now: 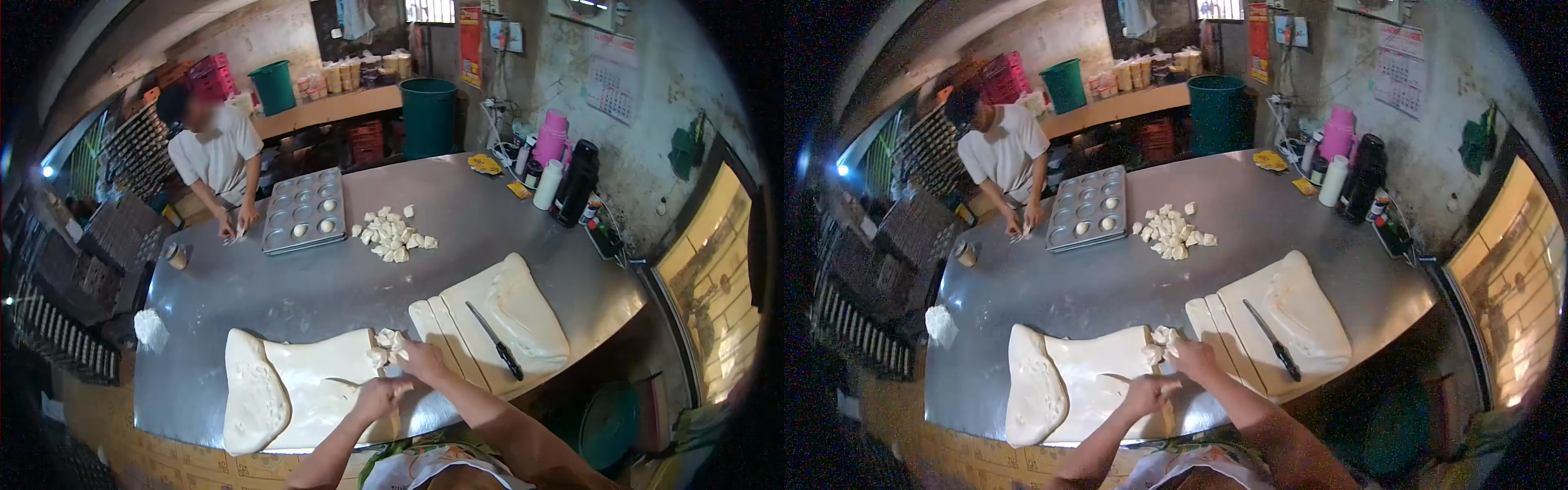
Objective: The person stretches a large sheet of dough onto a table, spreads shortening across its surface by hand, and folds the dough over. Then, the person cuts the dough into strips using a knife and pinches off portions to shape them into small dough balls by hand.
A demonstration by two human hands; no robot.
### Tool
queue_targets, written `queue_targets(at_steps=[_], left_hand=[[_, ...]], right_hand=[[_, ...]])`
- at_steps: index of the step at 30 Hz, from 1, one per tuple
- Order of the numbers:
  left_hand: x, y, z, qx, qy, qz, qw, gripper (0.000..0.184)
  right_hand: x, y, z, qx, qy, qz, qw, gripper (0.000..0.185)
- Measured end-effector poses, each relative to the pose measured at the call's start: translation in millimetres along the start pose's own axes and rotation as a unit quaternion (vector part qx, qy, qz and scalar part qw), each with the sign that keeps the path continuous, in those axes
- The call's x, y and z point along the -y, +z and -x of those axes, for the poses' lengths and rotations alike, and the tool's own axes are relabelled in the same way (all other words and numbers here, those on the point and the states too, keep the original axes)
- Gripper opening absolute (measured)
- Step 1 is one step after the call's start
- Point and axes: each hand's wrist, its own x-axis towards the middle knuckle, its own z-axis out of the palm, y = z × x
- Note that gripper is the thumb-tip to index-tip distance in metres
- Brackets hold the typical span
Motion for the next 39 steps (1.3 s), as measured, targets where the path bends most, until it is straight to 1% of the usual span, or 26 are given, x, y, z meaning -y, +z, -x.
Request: queue_targets(at_steps=[3, 5, 6, 7, 8, 9, 11, 13, 15, 16, 17, 18, 19, 21, 22, 23, 24, 26, 28, 29, 31, 33, 35, 36, 38, 39], left_hand=[[-3, -19, 4, 0.018, 0.049, 0.163, 0.985, 0.032], [20, -8, -9, -0.200, 0.105, 0.164, 0.960, 0.036], [16, -14, -15, -0.196, 0.114, 0.167, 0.959, 0.036], [10, -23, -26, -0.241, 0.196, 0.089, 0.946, 0.037], [5, -26, -31, -0.282, 0.268, 0.013, 0.921, 0.038], [7, -23, -25, -0.274, 0.268, 0.020, 0.923, 0.038], [24, -29, -15, -0.171, 0.122, 0.111, 0.971, 0.039], [37, -34, -9, -0.073, -0.029, 0.190, 0.979, 0.039], [27, -19, -2, -0.056, 0.057, 0.075, 0.994, 0.037], [16, -19, 6, -0.063, 0.051, 0.074, 0.994, 0.037], [3, -22, 14, 0.001, 0.044, -0.046, 0.998, 0.037], [-6, -25, 15, 0.067, 0.039, -0.165, 0.983, 0.037], [-10, -24, 12, 0.066, 0.038, -0.166, 0.983, 0.037], [-16, -24, 14, -0.017, 0.007, 0.056, 0.998, 0.036], [-18, -25, 9, -0.069, -0.006, 0.168, 0.983, 0.036], [-21, -25, 10, -0.117, -0.020, 0.276, 0.954, 0.036], [-24, -23, 8, -0.123, -0.024, 0.274, 0.953, 0.036], [-29, -22, -16, -0.258, 0.083, 0.257, 0.928, 0.040], [-27, -15, -25, -0.373, 0.176, 0.233, 0.881, 0.043], [-20, -8, -18, -0.375, 0.168, 0.230, 0.882, 0.043], [0, 0, -13, -0.260, 0.063, 0.173, 0.948, 0.039], [18, 7, -7, -0.134, -0.047, 0.118, 0.983, 0.035], [-14, -3, -4, -0.023, -0.060, -0.081, 0.995, 0.035], [-20, -9, 4, -0.026, -0.061, -0.080, 0.995, 0.035], [-28, -17, 16, 0.044, 0.118, -0.001, 0.992, 0.050], [-23, -19, 19, 0.049, 0.116, 0.000, 0.992, 0.050]], right_hand=[[-15, 1, 1, -0.013, -0.015, 0.189, 0.982, 0.039], [10, 0, 11, -0.125, -0.126, 0.023, 0.984, 0.039], [29, -11, 15, -0.133, -0.121, 0.027, 0.983, 0.039], [46, -28, 16, 0.024, -0.110, -0.047, 0.993, 0.041], [55, -36, 18, 0.186, -0.092, -0.124, 0.970, 0.043], [55, -30, 23, 0.186, -0.081, -0.127, 0.971, 0.043], [53, -12, 20, 0.058, -0.137, -0.187, 0.971, 0.041], [52, 0, 12, -0.071, -0.203, -0.240, 0.947, 0.040], [47, 1, 13, -0.023, -0.079, -0.116, 0.990, 0.049], [49, -11, 14, -0.016, -0.085, -0.116, 0.989, 0.049], [49, -29, 10, 0.023, -0.040, -0.071, 0.996, 0.046], [47, -41, 8, 0.057, 0.008, -0.027, 0.998, 0.043], [37, -38, 9, 0.057, 0.006, -0.027, 0.998, 0.043], [11, -9, 7, -0.065, -0.077, -0.015, 0.995, 0.039], [-1, 3, -2, -0.126, -0.125, -0.005, 0.984, 0.036], [-5, 11, -4, -0.184, -0.170, 0.000, 0.968, 0.034], [1, 5, 0, -0.180, -0.176, -0.002, 0.968, 0.034], [18, -18, 7, -0.051, -0.201, -0.135, 0.969, 0.032], [33, -29, 23, 0.091, -0.207, -0.269, 0.936, 0.031], [34, -24, 28, 0.099, -0.208, -0.274, 0.934, 0.031], [38, -20, 24, -0.029, -0.204, -0.216, 0.955, 0.032], [40, -17, 22, -0.159, -0.189, -0.154, 0.957, 0.032], [30, -31, 17, -0.008, -0.037, -0.046, 0.998, 0.036], [17, -25, 8, -0.007, -0.039, -0.045, 0.998, 0.036], [-12, -4, -17, 0.046, 0.022, 0.054, 0.997, 0.035], [-10, 0, -11, 0.049, 0.025, 0.051, 0.997, 0.035]])
